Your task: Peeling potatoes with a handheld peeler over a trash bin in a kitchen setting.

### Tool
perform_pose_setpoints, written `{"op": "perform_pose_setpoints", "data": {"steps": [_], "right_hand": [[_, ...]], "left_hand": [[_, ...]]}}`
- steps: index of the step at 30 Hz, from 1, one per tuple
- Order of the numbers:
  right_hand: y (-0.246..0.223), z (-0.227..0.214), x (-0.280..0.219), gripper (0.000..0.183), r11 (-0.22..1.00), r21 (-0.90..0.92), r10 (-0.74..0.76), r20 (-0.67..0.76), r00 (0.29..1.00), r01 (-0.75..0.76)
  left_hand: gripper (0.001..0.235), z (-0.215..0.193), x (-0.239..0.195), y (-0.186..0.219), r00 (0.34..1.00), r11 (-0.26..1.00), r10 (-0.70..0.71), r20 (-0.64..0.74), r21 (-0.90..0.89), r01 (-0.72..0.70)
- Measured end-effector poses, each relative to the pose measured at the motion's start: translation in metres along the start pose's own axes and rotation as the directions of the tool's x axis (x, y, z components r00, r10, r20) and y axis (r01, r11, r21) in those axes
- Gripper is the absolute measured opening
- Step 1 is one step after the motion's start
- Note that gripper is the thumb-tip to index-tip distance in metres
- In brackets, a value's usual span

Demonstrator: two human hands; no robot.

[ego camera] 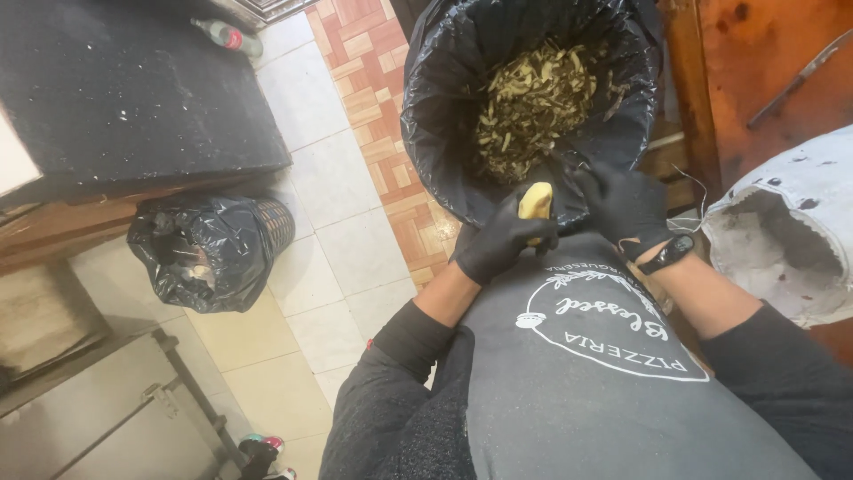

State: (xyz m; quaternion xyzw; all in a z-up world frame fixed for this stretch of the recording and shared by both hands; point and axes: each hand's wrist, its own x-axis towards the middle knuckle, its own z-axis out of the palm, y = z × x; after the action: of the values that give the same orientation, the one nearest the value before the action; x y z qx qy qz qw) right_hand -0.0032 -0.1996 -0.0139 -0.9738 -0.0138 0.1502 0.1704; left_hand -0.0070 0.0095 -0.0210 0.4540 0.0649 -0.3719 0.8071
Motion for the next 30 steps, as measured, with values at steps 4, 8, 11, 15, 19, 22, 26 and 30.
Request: {"op": "perform_pose_setpoints", "data": {"steps": [4,8,11,15,19,22,26,30], "right_hand": [[0.018,0.003,-0.007,0.036,0.935,0.156,-0.300,-0.135,0.944,0.319],[0.000,-0.015,-0.007,0.038,0.871,0.035,-0.471,-0.225,0.853,0.490],[-0.002,-0.009,0.002,0.039,0.857,-0.024,-0.487,-0.361,0.795,0.514],[0.007,0.008,0.017,0.034,0.985,-0.099,-0.153,-0.152,0.976,0.139],[0.012,0.015,0.015,0.033,0.956,0.105,-0.244,-0.225,0.943,0.273],[-0.003,0.022,0.001,0.028,0.938,0.092,-0.299,-0.276,0.914,0.335],[0.000,0.033,0.004,0.032,0.984,-0.051,0.174,0.024,0.984,-0.173],[0.020,0.047,-0.024,0.028,0.976,0.197,-0.058,-0.178,0.982,0.094]], "left_hand": [[0.036,-0.016,0.008,-0.023,0.999,0.985,-0.027,0.026,-0.167,0.031],[0.044,0.006,0.006,-0.004,1.000,0.999,0.005,-0.030,-0.044,-0.006],[0.051,0.003,0.007,-0.009,0.991,0.996,0.075,-0.110,0.050,-0.070],[0.054,-0.004,0.003,-0.002,0.998,1.000,0.016,-0.064,0.010,-0.015],[0.047,-0.017,0.005,0.000,0.990,0.980,-0.135,-0.040,-0.156,0.128],[0.043,-0.034,0.008,-0.013,0.980,0.977,-0.197,-0.010,-0.089,0.196],[0.042,-0.020,0.001,0.008,0.961,0.963,-0.268,0.066,0.048,0.265],[0.043,-0.022,-0.001,-0.008,0.906,0.882,-0.396,0.148,-0.215,0.420]]}}
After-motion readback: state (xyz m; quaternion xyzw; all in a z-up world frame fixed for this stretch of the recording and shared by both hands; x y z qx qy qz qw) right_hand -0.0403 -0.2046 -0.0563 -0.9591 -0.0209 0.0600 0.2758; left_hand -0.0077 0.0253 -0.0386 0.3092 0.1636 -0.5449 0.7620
